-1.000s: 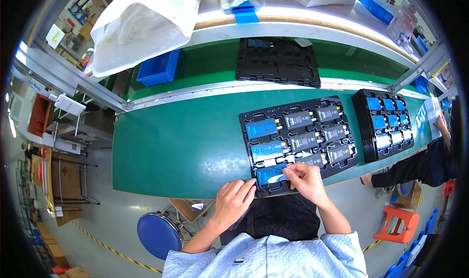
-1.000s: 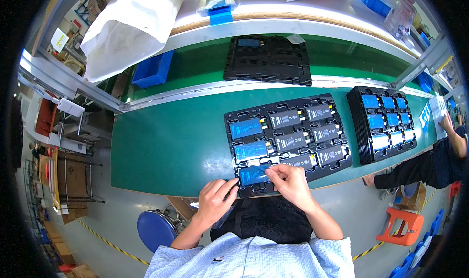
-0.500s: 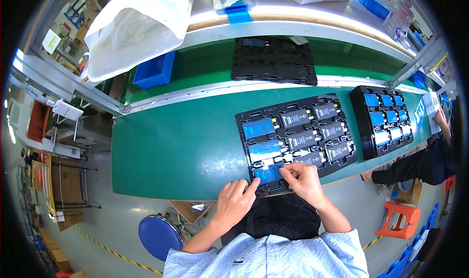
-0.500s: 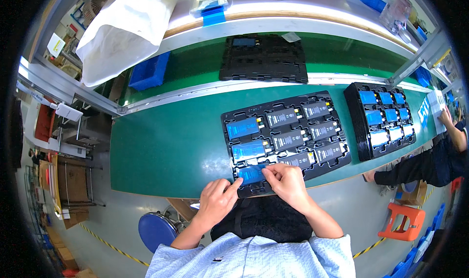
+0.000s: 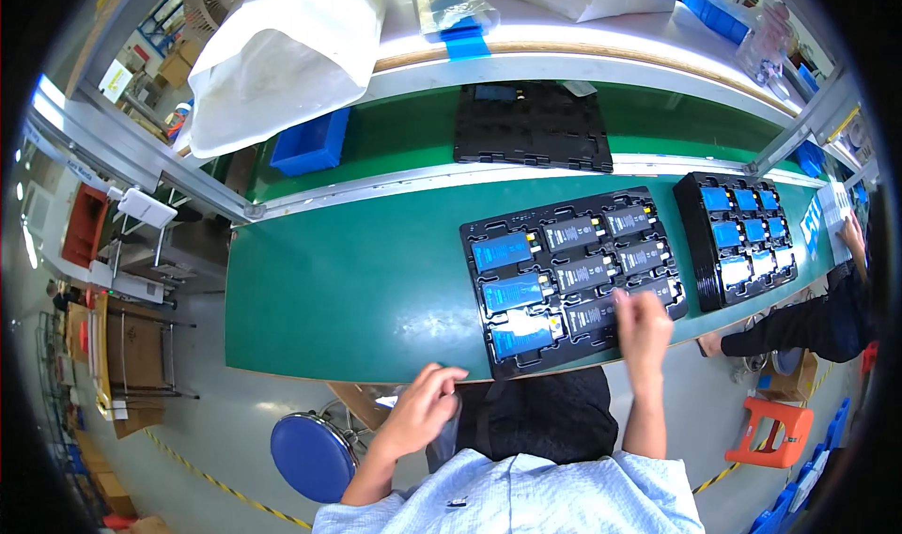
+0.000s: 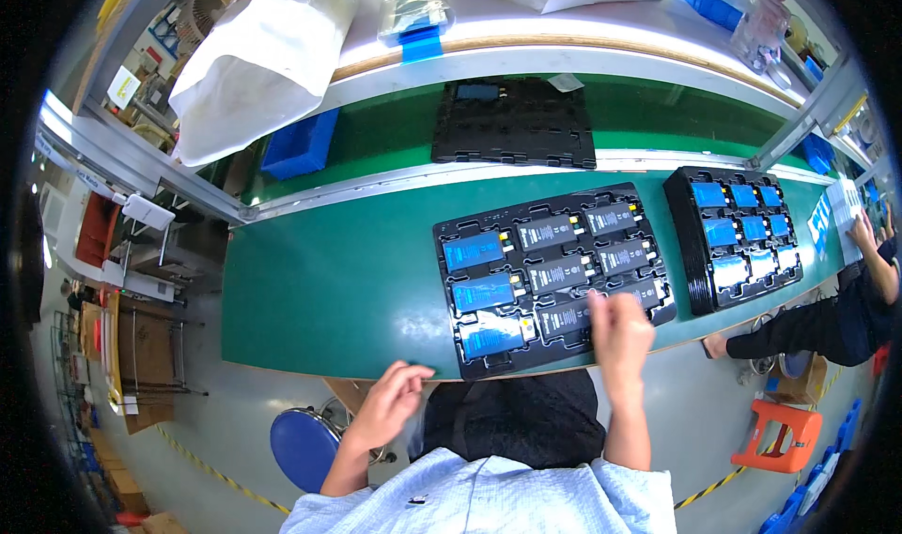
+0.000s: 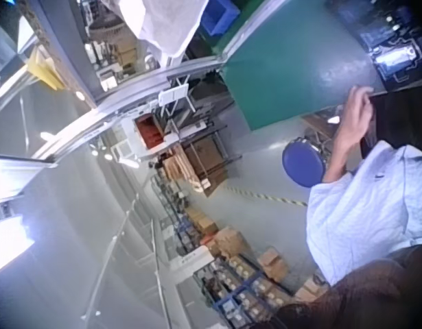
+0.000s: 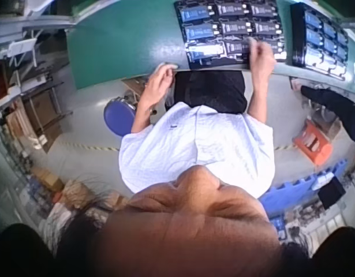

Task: The person places blue rectangular components into black plastic trays on a green workbench. They repeatedly reach for components from a white bag on a shelf above, insert them into the tray slots, and adjust them by hand. The person works on multiple trays, filling them with the blue items in a repetitive assembly process.

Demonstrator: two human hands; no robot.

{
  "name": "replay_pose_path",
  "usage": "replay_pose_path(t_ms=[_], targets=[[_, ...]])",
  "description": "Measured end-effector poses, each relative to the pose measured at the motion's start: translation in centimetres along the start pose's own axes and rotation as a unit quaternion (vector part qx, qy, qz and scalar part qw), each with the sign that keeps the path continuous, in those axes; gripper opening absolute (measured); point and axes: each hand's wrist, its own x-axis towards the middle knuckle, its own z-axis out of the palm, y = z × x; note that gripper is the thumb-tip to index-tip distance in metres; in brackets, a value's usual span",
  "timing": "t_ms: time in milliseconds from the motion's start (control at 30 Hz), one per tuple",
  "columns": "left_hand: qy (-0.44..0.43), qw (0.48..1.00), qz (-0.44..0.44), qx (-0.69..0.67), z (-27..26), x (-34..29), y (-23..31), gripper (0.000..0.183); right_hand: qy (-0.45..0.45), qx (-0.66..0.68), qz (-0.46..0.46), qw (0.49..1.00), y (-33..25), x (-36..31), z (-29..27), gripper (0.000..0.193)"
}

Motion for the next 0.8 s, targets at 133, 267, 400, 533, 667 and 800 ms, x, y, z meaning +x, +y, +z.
replay_pose_path(t_ms=[133,267,400,533,667,800], targets=[[-0.024,0.904,-0.218,-0.367,-2.2,-6.4,-7.1,0.038,0.099,-0.029,0.026,0.994,6.2,-0.4,-1.7,0.029],[0.052,0.916,-0.306,-0.256,-0.1,-10.8,-13.8,0.034,0.119,-0.012,0.045,0.992,9.0,-2.0,-1.4,0.032],[0.341,0.722,-0.392,-0.457,1.9,-11.7,-23.6,0.026,0.15,-0.036,-0.002,0.988,8.3,-2.2,-1.2,0.029],[0.541,0.573,-0.365,-0.496,5.1,-18.5,-46.8,0.015,0.131,-0.021,-0.004,0.991,7.1,-1.1,-0.4,0.031],[0.488,0.534,-0.474,-0.503,5.5,-15.0,-47.3,0.007,0.14,-0.041,-0.012,0.989,7.7,-1.4,-0.4,0.033],[0.425,0.54,-0.529,-0.498,3.7,-12.1,-44.4,0.011,0.145,-0.037,0.001,0.989,7.9,-1.7,-0.9,0.032]])
